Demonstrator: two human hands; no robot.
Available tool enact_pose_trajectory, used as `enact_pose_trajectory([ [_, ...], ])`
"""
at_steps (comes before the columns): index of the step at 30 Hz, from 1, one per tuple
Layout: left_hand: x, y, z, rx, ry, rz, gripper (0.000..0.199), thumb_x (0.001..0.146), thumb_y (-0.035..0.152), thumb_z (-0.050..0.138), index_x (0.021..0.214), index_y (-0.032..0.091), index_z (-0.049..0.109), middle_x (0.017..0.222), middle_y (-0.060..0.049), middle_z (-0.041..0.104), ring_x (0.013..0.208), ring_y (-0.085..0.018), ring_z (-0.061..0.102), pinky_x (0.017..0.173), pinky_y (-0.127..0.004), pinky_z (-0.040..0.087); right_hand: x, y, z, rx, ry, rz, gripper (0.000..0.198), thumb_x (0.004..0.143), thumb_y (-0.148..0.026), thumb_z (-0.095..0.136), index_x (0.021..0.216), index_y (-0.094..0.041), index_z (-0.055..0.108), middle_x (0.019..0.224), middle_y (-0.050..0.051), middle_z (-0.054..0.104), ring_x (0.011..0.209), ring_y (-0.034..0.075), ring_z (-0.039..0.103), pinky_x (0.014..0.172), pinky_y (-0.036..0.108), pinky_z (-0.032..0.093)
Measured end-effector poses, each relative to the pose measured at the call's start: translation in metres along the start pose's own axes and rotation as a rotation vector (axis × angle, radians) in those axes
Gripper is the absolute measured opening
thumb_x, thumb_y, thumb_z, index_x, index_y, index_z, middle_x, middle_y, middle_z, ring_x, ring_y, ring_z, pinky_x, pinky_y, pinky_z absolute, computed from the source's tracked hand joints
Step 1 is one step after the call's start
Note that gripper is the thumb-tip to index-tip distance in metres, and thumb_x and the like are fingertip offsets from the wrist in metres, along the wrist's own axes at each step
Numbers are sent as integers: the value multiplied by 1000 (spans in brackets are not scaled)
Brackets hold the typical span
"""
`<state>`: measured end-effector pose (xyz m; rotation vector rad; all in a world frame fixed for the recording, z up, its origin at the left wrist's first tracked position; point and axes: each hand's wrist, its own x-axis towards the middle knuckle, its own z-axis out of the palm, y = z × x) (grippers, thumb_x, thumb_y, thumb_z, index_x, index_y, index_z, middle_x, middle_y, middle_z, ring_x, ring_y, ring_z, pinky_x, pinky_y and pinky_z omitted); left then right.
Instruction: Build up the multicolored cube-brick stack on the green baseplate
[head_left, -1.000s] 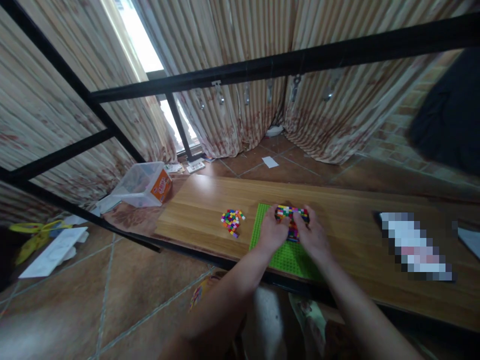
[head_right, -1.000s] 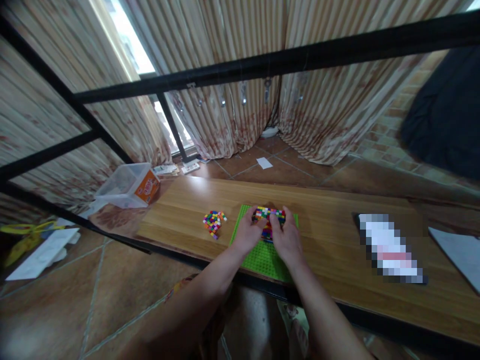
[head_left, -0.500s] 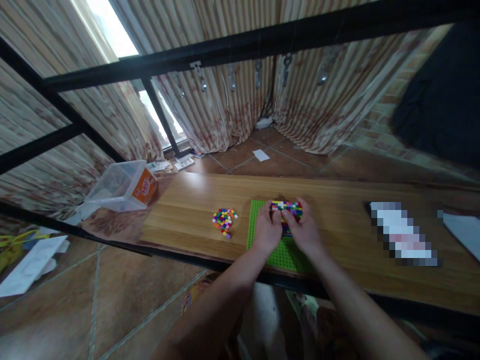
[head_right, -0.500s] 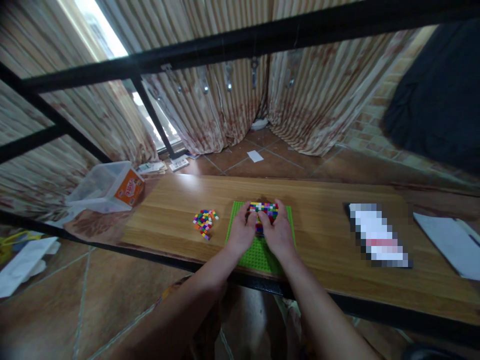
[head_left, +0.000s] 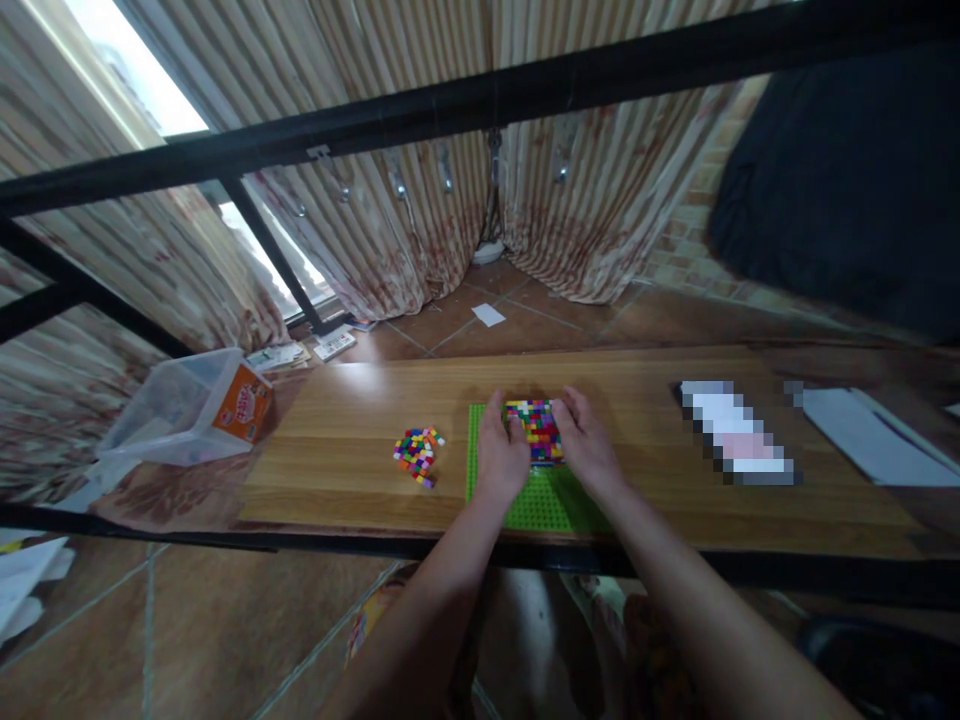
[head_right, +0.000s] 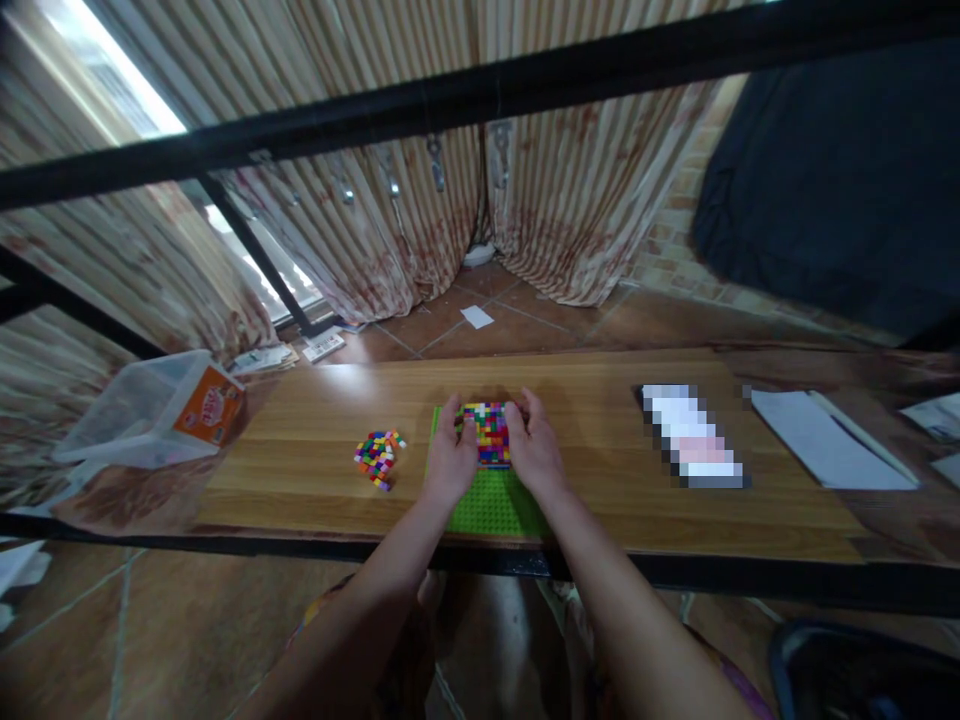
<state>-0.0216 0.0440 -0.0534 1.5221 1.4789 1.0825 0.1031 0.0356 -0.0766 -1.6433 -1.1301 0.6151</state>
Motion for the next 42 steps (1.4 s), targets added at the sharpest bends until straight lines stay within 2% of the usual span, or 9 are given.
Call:
enact_pose_trajectory([
  [7,1,8,2,139,-46,109,45,92,20,42,134,13,55,139,-16,57,133,-25,50,115,-42,35,4,5,-1,-79,-17,-115,56,91,-58,37,118,-19,67,116,13,71,107,29,65,99,48,47],
  [14,0,11,-4,126,-77,118,41,93,23,44,130,14,59,131,-16,63,125,-26,56,110,-41,40,0,-9,-4,-146,45,-98,51,89,-47,43,120,-13,65,113,18,70,103,30,65,95,50,49],
  [18,15,8,-27,-7,88,76,38,93,28,48,124,12,62,131,-17,63,122,-26,58,108,-39,42,-15,-38,-12,-152,146,-336,40,93,-41,45,118,-18,65,113,14,69,106,28,62,98,47,47],
  [20,26,6,-46,-109,206,56,37,93,30,48,122,13,63,128,-15,65,116,-23,62,104,-37,45,-28,-52,-7,-120,67,-440,32,94,-39,45,110,-23,68,105,10,70,102,26,63,96,45,48],
  [23,37,1,-76,-247,343,-32,34,90,32,50,115,15,65,115,-12,69,108,-21,64,98,-37,48,-52,-62,14,-76,-163,-536,23,94,-32,49,99,-25,70,97,7,71,95,23,65,89,40,51],
  [26,38,-4,-95,-386,388,-139,32,83,33,57,108,15,65,108,-10,69,98,-19,65,89,-35,50,-72,-60,42,-146,-378,-565,18,91,-25,52,95,-23,70,92,7,70,90,24,64,84,39,51],
  [28,36,-5,-101,-463,390,-172,31,77,31,61,103,16,66,100,-7,69,90,-17,65,83,-32,49,-81,-57,58,-211,-462,-555,16,90,-23,54,95,-22,69,94,8,69,93,25,63,87,40,50],
  [34,31,0,-101,-593,356,-203,28,66,28,68,91,15,68,84,-2,65,74,-12,61,72,-25,44,-89,-58,85,-376,-528,-503,13,87,-20,59,99,-18,66,102,11,67,100,24,61,91,37,48],
  [42,30,4,-100,-642,319,-253,27,62,26,72,87,16,69,84,-2,66,74,-12,60,71,-25,43,-91,-66,100,-592,-494,-512,19,89,-16,52,100,-16,67,105,13,67,100,27,60,90,38,47],
])
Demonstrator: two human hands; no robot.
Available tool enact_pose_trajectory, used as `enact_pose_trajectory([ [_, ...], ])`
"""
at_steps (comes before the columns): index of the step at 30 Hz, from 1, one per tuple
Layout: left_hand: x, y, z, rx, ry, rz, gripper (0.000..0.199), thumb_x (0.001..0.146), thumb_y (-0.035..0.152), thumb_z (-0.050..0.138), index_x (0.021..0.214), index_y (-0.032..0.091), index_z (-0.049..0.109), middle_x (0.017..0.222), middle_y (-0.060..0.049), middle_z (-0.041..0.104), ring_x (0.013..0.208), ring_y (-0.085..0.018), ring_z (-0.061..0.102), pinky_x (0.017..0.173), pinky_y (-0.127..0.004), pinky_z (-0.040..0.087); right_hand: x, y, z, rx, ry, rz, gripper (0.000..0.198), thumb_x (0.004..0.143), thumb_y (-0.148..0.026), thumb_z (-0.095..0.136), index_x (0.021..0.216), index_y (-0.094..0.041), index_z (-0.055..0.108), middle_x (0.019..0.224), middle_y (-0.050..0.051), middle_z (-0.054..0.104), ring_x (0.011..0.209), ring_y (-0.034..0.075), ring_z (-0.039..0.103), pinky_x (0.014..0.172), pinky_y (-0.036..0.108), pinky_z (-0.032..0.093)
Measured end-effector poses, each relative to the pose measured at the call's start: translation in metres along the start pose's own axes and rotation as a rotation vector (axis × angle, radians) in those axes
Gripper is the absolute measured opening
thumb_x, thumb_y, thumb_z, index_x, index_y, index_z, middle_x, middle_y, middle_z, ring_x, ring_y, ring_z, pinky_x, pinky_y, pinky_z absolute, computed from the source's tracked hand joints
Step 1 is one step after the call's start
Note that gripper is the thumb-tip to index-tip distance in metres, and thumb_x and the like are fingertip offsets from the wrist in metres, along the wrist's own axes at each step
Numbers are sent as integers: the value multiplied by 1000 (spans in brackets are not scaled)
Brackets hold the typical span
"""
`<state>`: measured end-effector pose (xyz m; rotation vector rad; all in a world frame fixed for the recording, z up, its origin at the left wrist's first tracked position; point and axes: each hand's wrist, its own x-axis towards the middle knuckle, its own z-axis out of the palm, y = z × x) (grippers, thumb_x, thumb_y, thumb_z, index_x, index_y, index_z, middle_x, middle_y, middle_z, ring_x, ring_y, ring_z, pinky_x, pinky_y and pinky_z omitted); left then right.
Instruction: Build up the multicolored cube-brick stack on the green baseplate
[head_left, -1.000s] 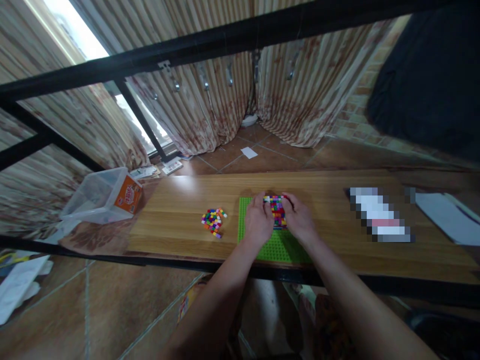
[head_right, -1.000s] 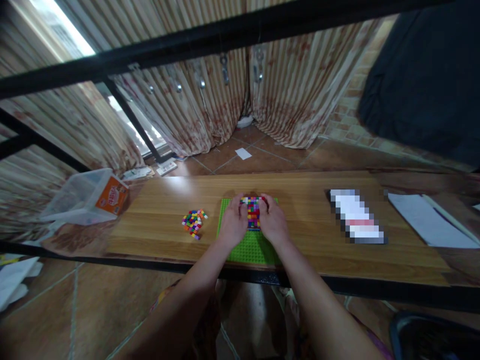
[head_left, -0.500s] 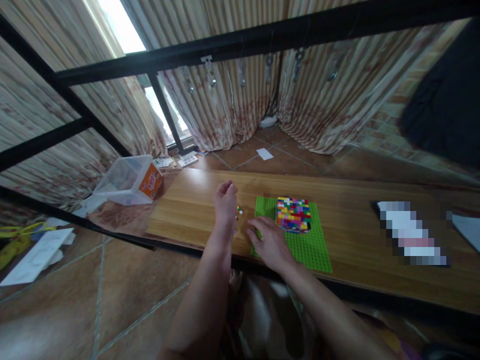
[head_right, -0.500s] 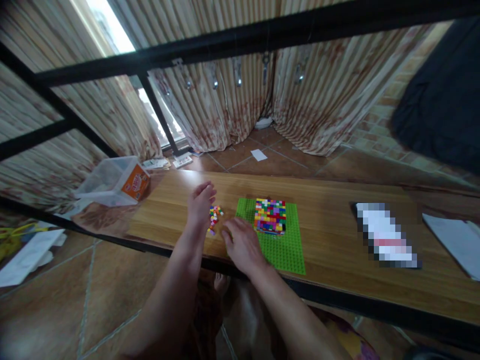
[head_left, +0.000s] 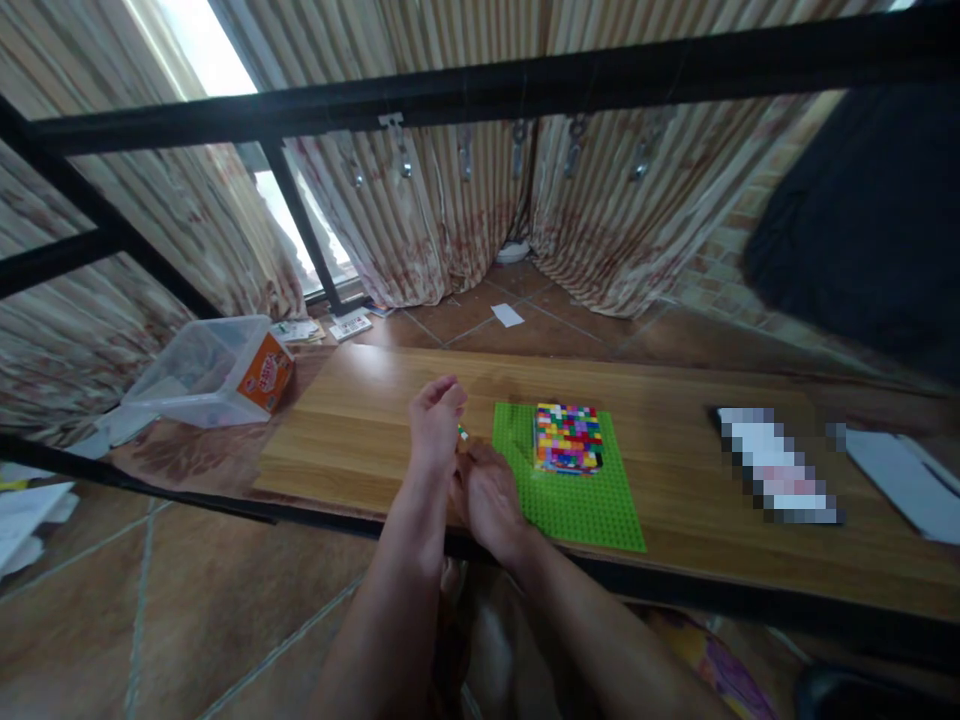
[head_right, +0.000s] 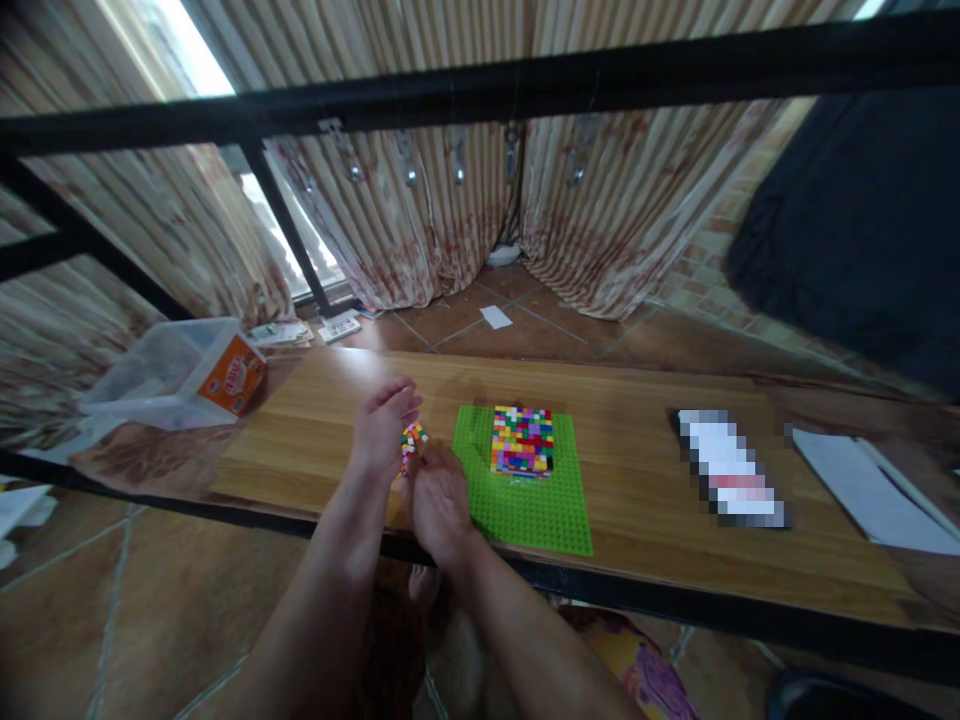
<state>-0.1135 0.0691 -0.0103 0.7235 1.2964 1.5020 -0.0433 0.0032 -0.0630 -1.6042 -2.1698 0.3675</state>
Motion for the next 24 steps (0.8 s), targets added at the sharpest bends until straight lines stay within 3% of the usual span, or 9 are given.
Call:
enact_pose_trajectory([
  [4,0,0,1,-12,-5,-6,28,60,26,72,85,15,69,83,-2,66,73,-11,60,70,-25,43,0,3,-6,66,19,-14,17,90,-15,51,94,-16,68,97,12,68,92,24,63,84,34,48],
  [13,-8,-1,9,-1,-70,-30,28,60,31,77,82,16,69,83,-1,67,72,-12,61,72,-26,43,-4,22,-27,329,250,5,14,91,-17,52,88,-20,65,86,5,66,75,18,63,71,29,48],
  [24,-15,-16,23,77,-204,-20,20,61,27,74,77,15,71,71,0,66,64,-10,56,64,-24,43,-18,41,-57,426,357,-17,13,95,-24,53,91,-22,65,87,4,71,81,18,66,76,29,49],
])
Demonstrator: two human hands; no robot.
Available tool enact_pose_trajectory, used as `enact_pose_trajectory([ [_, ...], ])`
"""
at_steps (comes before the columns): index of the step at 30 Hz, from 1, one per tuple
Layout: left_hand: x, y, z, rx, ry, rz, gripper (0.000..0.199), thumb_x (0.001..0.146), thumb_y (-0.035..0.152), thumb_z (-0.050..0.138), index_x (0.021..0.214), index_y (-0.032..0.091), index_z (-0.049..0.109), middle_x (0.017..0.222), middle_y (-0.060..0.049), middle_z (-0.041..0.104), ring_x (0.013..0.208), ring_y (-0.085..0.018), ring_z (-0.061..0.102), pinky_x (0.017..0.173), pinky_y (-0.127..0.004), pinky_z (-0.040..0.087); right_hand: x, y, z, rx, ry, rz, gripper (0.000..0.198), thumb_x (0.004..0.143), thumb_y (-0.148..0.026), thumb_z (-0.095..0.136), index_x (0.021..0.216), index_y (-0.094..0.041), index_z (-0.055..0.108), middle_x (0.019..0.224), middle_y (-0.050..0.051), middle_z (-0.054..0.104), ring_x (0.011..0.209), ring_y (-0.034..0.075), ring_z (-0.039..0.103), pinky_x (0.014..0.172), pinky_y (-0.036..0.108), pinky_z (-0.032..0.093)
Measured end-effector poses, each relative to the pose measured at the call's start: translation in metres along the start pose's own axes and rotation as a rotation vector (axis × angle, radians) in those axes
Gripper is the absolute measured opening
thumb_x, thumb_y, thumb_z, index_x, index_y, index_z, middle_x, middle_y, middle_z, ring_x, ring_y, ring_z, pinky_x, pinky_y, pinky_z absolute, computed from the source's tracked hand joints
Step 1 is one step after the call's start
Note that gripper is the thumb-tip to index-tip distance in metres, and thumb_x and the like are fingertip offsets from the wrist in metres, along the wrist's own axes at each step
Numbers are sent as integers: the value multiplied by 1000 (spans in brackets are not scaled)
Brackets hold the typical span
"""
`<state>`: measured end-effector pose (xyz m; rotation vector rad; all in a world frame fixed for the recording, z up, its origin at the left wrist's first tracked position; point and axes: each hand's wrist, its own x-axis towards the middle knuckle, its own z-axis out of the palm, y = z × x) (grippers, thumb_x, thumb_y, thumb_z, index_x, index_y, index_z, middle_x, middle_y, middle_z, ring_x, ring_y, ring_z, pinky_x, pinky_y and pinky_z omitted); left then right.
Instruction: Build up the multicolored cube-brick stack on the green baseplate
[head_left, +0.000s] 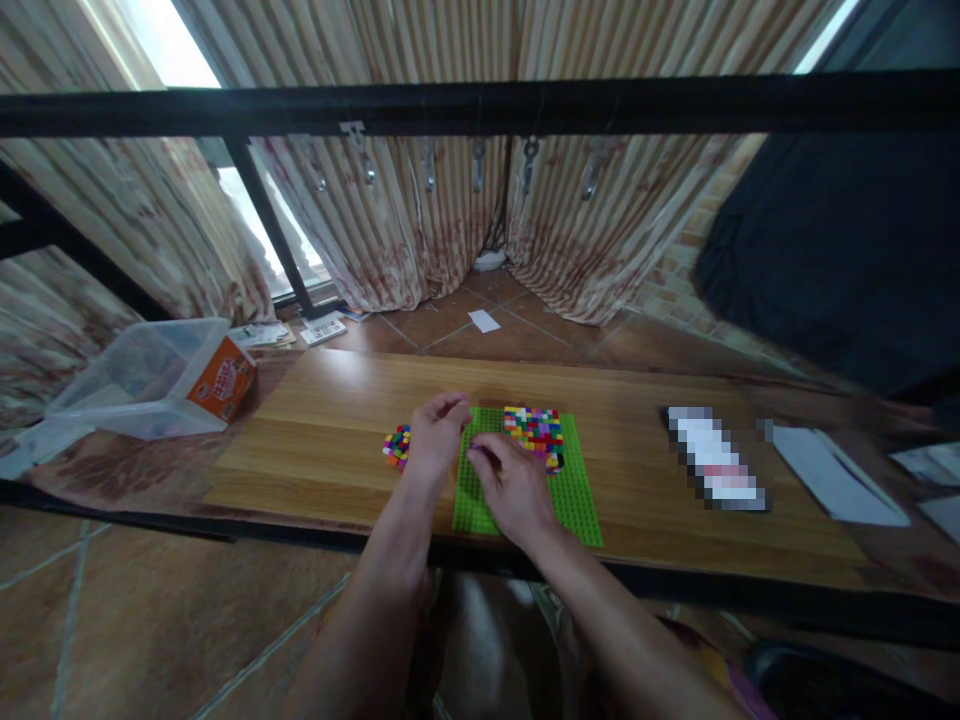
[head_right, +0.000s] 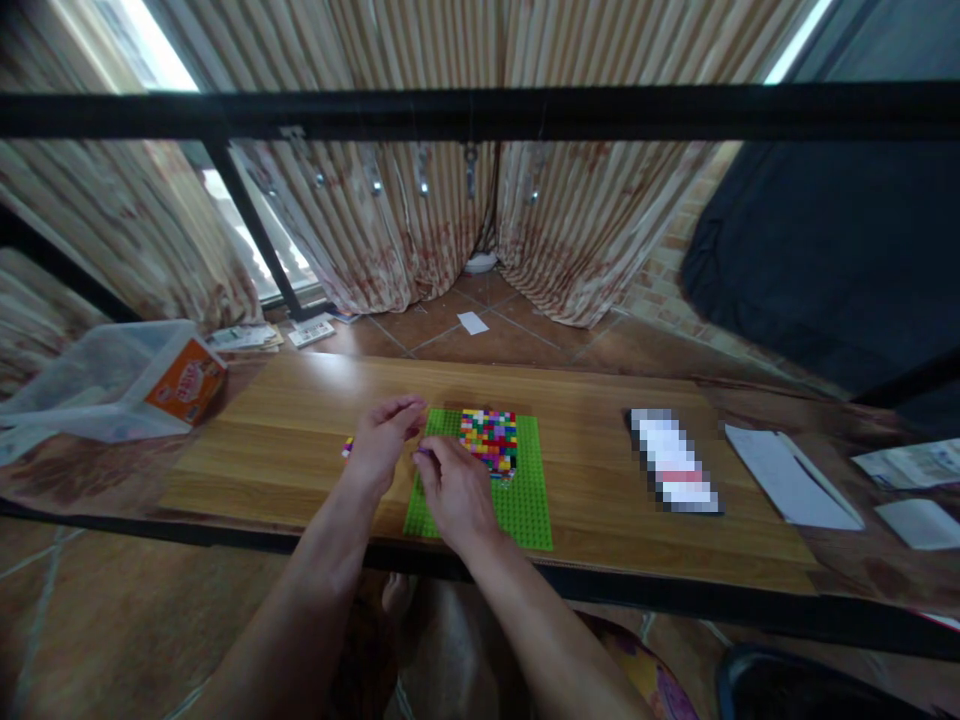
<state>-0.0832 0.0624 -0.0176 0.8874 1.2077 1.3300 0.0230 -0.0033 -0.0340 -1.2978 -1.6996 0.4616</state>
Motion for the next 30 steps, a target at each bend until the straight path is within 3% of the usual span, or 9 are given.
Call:
enact_pose_trajectory([
  [6,0,-11,4,71,-81,4,16,66,26,70,79,17,72,76,-1,68,66,-12,59,72,-27,48,-9,-3,-16,9,22,-42,15,96,-24,51,98,-22,66,89,4,71,83,17,66,76,28,50],
  [14,4,-28,8,257,-132,100,16,72,25,65,81,17,75,78,-4,71,73,-15,61,74,-28,47,-14,3,-17,-56,-37,-38,16,95,-23,51,92,-21,66,85,4,69,78,17,66,73,28,48],
  [25,1,-27,11,289,-187,85,16,75,24,64,82,16,76,75,-3,70,69,-14,60,69,-25,47,-13,4,-17,-82,-56,-33,17,93,-22,49,88,-21,65,81,3,68,76,17,65,72,29,48],
  [30,1,-23,12,320,-206,117,15,75,20,62,79,16,76,78,-3,72,74,-15,62,74,-26,47,-9,8,-25,-90,-26,-29,19,94,-24,48,96,-21,67,88,5,72,79,18,67,74,30,51],
])
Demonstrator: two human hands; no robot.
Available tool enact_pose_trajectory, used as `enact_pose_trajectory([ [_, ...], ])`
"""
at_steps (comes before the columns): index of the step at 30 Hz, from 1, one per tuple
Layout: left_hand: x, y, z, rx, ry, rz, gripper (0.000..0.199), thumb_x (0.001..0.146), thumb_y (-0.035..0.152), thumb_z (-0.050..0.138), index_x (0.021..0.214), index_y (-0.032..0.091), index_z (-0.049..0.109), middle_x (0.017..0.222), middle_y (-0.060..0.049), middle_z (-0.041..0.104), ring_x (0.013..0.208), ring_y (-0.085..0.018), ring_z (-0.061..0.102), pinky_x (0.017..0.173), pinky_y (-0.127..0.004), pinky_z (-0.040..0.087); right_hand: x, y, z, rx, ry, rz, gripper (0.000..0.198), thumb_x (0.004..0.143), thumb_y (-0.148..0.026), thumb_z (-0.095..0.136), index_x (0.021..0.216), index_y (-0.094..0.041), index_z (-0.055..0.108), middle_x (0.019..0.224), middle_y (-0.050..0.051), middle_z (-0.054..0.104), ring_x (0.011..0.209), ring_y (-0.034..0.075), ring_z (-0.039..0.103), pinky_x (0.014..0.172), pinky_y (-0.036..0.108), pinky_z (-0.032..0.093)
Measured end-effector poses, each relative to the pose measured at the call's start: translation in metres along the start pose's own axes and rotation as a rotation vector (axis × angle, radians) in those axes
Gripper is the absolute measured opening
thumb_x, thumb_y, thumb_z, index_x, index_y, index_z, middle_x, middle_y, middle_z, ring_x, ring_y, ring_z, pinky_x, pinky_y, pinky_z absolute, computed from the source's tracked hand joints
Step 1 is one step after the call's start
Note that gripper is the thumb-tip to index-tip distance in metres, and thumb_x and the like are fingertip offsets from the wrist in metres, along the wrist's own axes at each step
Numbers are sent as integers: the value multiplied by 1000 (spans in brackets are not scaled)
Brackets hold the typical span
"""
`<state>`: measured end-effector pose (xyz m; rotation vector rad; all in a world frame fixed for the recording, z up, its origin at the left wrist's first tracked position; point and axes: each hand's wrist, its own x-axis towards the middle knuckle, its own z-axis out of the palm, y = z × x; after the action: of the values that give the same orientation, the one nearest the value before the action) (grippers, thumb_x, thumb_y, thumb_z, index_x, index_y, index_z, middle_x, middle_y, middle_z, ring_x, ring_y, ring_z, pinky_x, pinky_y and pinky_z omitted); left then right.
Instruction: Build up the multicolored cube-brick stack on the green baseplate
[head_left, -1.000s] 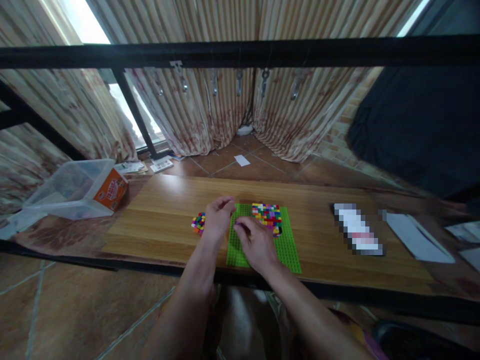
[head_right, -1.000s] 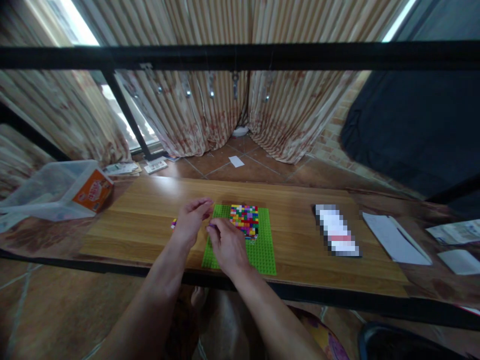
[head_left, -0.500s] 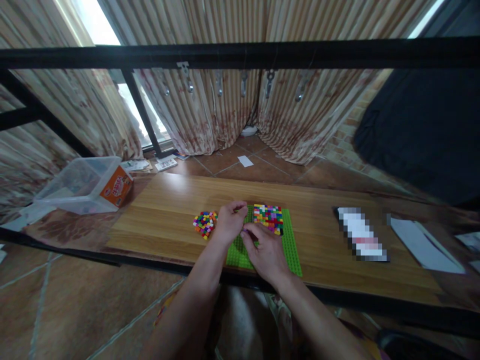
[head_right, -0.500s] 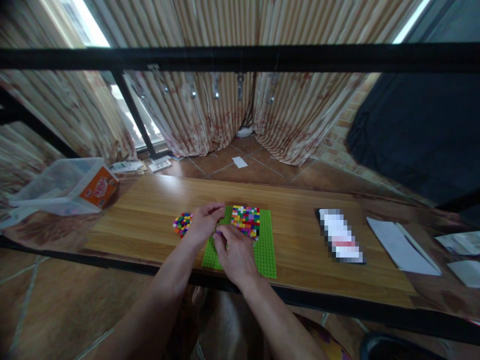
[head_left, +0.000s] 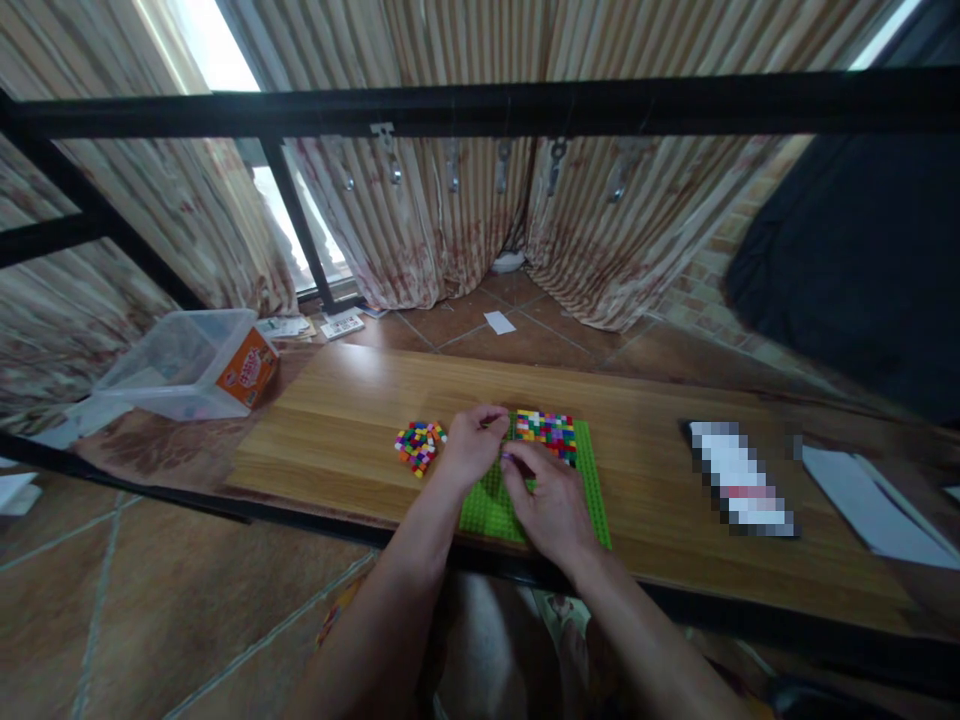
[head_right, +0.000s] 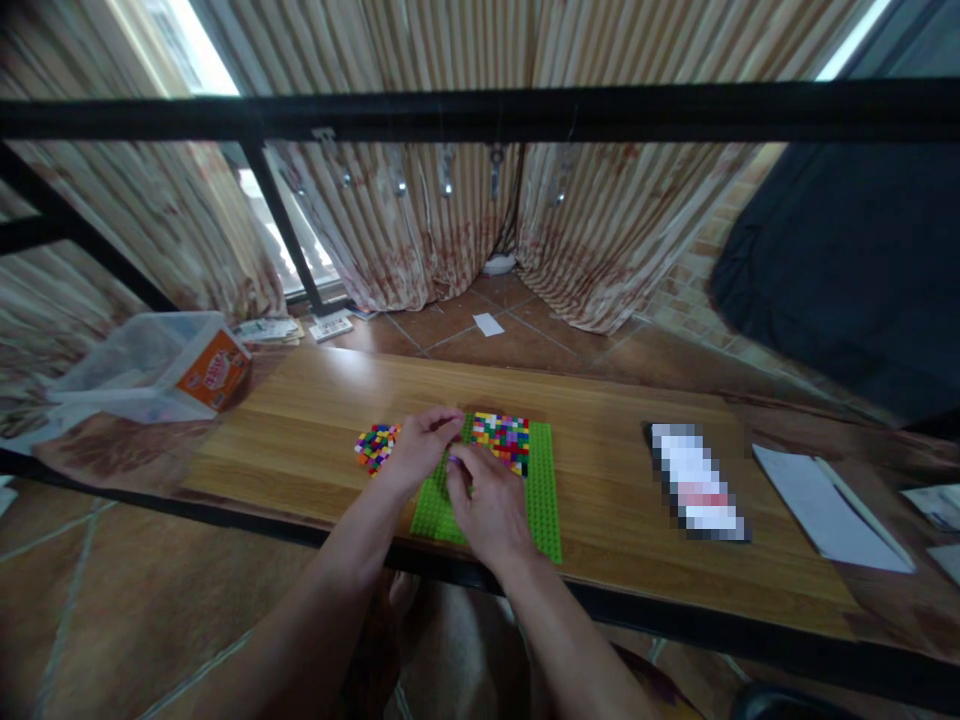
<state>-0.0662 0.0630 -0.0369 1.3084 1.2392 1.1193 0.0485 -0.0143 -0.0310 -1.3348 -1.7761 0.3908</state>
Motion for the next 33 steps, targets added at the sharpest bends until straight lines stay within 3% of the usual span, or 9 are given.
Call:
enact_pose_trajectory([
  [7,-1,-4,-2,36,-42,4,14,77,21,60,77,17,74,74,-1,70,71,-15,60,69,-24,46,4,30,-28,-16,165,118,28,94,-37,52,106,-21,71,103,9,76,90,22,71,83,38,55],
  [11,-3,-5,-4,70,-101,12,16,77,22,58,77,18,73,72,0,68,70,-14,58,66,-23,44,3,41,-37,-3,183,196,32,91,-46,56,100,-22,74,96,8,77,81,23,70,77,38,55],
  [16,-3,-4,-5,124,-151,17,17,76,22,57,76,17,73,72,0,68,70,-14,57,66,-23,43,1,39,-34,21,98,100,27,90,-45,58,91,-24,75,96,6,73,87,22,68,83,39,53],
  [24,-7,5,-8,231,-217,-10,19,75,20,55,76,16,74,69,1,66,68,-14,55,65,-24,42,2,43,-19,-150,56,-22,18,89,-36,62,87,-27,77,105,7,65,101,26,57,89,45,47],
  [33,-10,3,-14,238,-342,-13,15,72,20,57,70,15,71,57,5,53,56,-10,44,55,-22,34,7,42,-13,-205,118,-1,18,86,-37,63,77,-25,73,100,7,65,98,26,57,89,46,45],
])
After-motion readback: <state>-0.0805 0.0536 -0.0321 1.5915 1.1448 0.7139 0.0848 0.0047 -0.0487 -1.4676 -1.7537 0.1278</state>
